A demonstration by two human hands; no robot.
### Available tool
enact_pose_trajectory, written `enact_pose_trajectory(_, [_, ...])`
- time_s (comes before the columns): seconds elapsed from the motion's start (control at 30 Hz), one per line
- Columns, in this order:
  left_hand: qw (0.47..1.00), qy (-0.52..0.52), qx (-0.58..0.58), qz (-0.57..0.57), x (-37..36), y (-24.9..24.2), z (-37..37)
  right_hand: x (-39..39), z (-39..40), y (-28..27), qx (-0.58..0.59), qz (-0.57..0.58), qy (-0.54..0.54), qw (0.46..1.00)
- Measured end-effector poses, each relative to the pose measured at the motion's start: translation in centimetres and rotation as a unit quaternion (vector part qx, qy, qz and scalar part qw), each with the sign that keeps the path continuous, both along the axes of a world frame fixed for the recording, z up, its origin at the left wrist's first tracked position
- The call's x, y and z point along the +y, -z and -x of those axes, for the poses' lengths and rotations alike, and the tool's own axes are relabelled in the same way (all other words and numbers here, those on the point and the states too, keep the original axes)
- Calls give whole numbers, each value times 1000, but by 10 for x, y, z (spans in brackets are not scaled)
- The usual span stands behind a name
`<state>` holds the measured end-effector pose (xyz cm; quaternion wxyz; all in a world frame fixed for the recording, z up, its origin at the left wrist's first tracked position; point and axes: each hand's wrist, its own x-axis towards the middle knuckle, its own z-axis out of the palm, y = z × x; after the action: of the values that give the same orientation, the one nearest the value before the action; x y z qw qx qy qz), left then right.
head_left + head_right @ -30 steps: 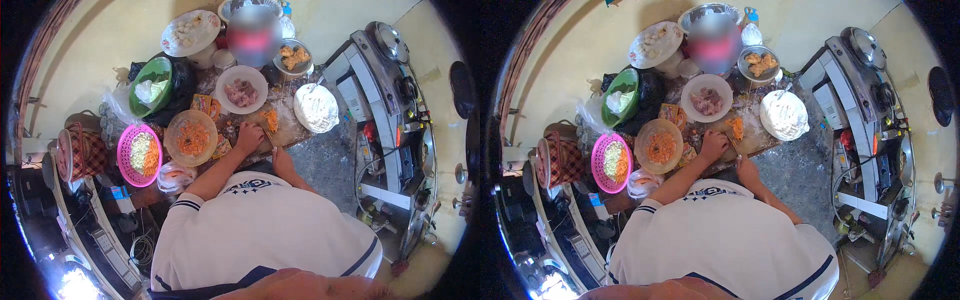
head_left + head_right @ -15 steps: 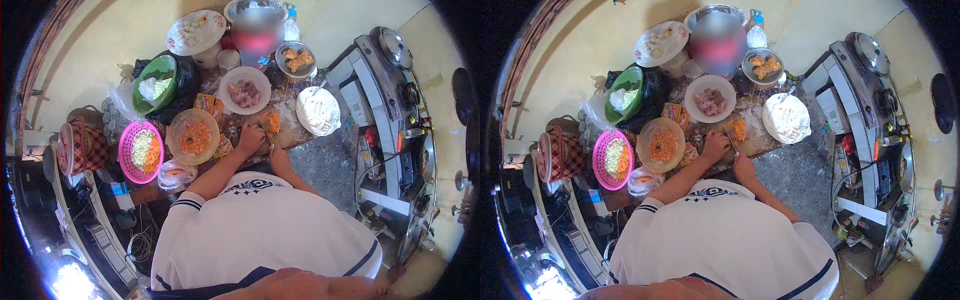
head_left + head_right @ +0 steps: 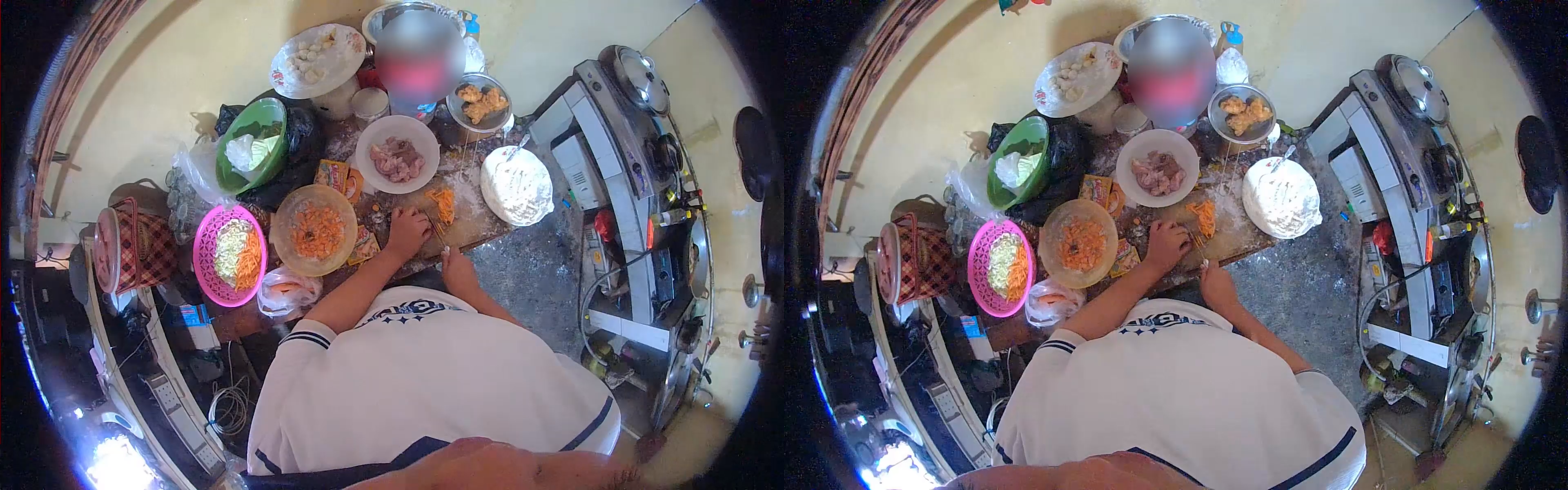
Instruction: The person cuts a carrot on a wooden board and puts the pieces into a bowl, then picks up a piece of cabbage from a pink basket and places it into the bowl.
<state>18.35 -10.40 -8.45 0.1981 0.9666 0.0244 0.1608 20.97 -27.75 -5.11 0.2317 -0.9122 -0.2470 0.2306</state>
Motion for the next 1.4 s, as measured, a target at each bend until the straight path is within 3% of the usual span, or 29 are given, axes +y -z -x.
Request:
enact_pose_trajectory(0.43, [1000,5,14,24,0,1,2,1,0,8,-1,42,4,999])
enact_pose_trajectory(0.63, [999,13,16,30,0,-2,3,0,-2,16,-42,-27,-17,999])
enact_pose_trajectory(0.9, [1000,6,8,-5,0,3,2,4,1,11,-27,16,3,1000])
enact_pose_trajectory(1.07, [997,7,71,23,-1,-5,3,6,-2,28,-31,20,-6,999])
enact_pose_trajectory(1.2, [1000,12,0,1,7,-8,5,4,0,19,-22,71,-8,997])
enact_pose_trajectory(1.3, [994,33,15,104,19,-11,12,2,-2,8,-38,86,-28,995])
enact_pose_trajectory(1.37, [983,-89,-30,158,24,-32,23,0,-9,11,-53,66,-15,996])
enact_pose_trajectory(1.4, [983,-90,-30,157,28,-33,26,1,-10,5,-67,48,1,997])
